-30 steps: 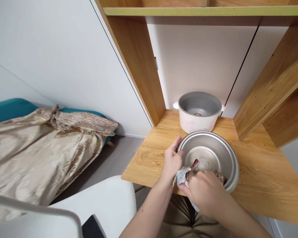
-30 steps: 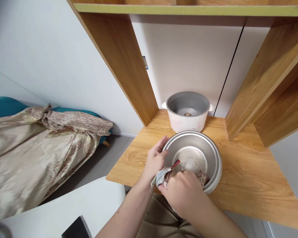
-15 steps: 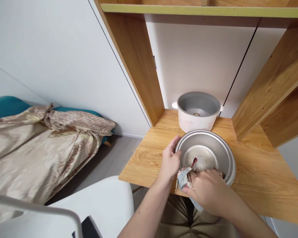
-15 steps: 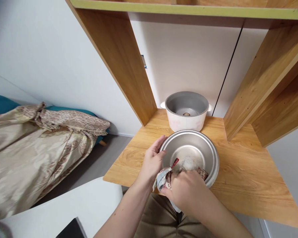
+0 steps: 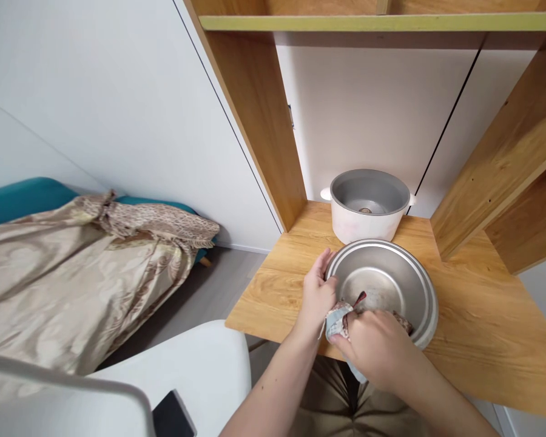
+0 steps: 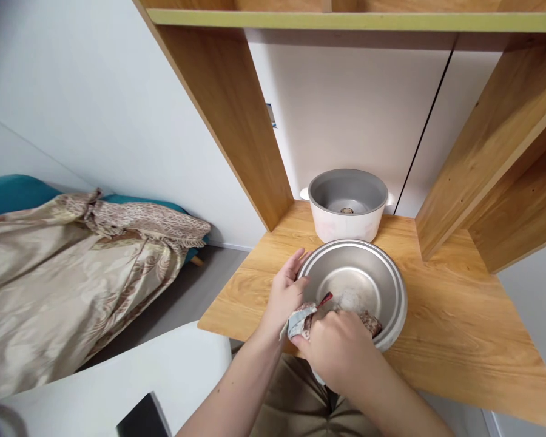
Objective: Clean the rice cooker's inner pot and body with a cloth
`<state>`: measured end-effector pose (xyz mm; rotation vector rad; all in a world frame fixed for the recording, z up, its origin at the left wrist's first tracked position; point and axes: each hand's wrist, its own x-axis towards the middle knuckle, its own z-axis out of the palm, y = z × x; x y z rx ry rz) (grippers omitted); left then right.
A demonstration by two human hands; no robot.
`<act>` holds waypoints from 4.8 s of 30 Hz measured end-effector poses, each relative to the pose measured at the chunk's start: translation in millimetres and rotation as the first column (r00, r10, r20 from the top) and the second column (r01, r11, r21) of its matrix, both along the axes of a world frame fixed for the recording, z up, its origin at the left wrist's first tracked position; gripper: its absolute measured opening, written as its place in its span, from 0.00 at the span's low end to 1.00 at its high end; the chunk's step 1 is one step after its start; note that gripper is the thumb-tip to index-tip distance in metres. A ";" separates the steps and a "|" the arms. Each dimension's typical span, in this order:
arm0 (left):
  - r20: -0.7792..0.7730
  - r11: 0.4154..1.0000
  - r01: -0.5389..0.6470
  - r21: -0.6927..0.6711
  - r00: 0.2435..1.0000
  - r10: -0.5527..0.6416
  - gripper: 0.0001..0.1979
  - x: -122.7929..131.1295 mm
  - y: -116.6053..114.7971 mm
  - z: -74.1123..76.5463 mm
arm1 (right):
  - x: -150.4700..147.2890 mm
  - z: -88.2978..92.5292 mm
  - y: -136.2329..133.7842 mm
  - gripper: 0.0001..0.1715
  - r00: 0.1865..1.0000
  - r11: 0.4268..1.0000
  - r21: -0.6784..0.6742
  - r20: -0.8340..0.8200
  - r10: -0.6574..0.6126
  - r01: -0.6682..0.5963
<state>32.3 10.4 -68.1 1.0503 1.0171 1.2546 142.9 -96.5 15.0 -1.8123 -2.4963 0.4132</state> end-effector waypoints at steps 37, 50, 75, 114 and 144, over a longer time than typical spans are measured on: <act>-0.037 0.999 -0.032 -0.002 0.999 0.032 0.28 3.0 1.5 0.5 | 3.4 0.1 3.2 0.18 0.998 0.998 -0.014 -0.014 0.062 -0.063; -0.070 1.000 0.020 -0.007 0.997 -0.020 0.29 -1.6 -0.1 4.6 | 28.5 -1.6 -15.0 0.16 0.993 0.990 0.085 0.051 0.106 -0.110; -0.061 0.997 0.065 -0.053 0.996 -0.068 0.29 3.0 11.2 7.4 | 16.4 -5.3 -6.5 0.16 0.993 0.986 0.131 0.084 0.088 -0.099; -0.029 0.995 0.081 -0.055 0.996 -0.083 0.27 1.9 16.1 4.7 | 24.0 3.2 -15.2 0.17 0.990 0.995 0.052 0.115 0.084 -0.090; -0.334 0.978 0.037 0.206 0.942 0.034 0.28 -3.9 -8.8 15.5 | 14.8 -9.4 -10.4 0.20 0.999 0.995 0.102 0.050 0.015 -0.020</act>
